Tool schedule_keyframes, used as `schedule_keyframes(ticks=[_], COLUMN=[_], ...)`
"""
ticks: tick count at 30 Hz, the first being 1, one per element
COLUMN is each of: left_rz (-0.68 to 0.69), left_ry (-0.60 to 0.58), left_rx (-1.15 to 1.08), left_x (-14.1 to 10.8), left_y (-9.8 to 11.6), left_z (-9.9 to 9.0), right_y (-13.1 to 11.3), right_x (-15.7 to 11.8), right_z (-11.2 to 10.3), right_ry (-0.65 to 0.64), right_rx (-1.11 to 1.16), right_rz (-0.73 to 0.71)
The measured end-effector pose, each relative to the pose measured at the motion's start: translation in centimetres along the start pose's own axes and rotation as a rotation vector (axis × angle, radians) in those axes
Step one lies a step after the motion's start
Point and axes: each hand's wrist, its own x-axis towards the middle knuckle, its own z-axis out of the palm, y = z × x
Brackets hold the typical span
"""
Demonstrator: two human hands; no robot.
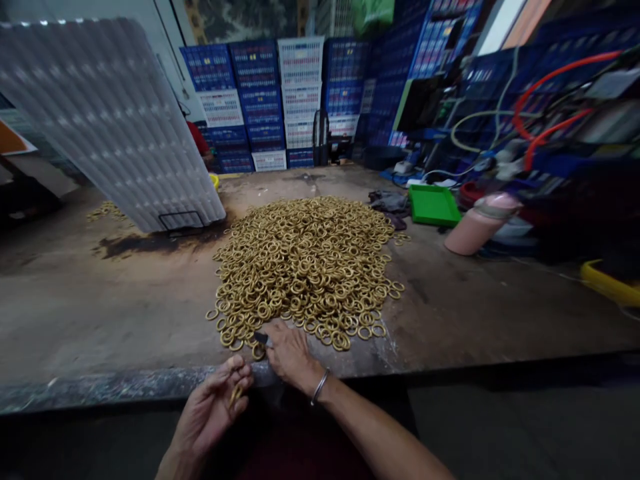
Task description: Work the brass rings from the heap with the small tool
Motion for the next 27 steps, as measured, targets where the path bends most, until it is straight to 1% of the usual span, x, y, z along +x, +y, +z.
schedule_keyframes(ticks=[3,6,8,11,12,15,17,19,22,25,27], left_rz=[-0.025,-0.049,-0.040,0.037,0.075,0.153,0.180,0.202,0.254,0.327,0.341], left_ry=[-0.003,0.066,0.108,0.083,0.089,0.125,0.120,0.110,0.133,0.143,0.136], left_rx=[-0.094,-0.152,-0.125,0.011,0.068,0.241,0.330,0.396,0.480,0.561,0.597], left_x=[1.0,2.0,2.5,2.9,3.0,3.4,3.6,3.8,4.1,4.2,4.3], left_y=[-0.4,-0.7,-1.0,-1.4,-1.5,-1.9,-2.2,-2.4,-2.5,-2.5,-2.5], left_z=[0.3,1.0,1.7,2.9,3.3,4.2,4.6,4.8,4.7,4.4,4.3], right_y=[0.3,0.9,1.3,1.8,1.8,1.9,1.7,1.4,1.1,1.0,1.1], right_x=[0.2,0.4,0.5,0.2,0.1,-0.5,-0.8,-1.0,-0.8,-0.5,-0.3], right_z=[0.0,-0.3,-0.6,-1.4,-1.7,-2.6,-3.0,-3.3,-3.5,-3.3,-3.2], right_ry=[0.041,0.076,0.095,0.134,0.142,0.174,0.180,0.155,0.085,0.004,-0.046], right_rx=[0.050,0.109,0.147,0.229,0.252,0.274,0.269,0.282,0.379,0.540,0.654], right_rz=[-0.027,0.003,0.040,0.077,0.065,-0.029,-0.087,-0.094,0.003,0.147,0.243])
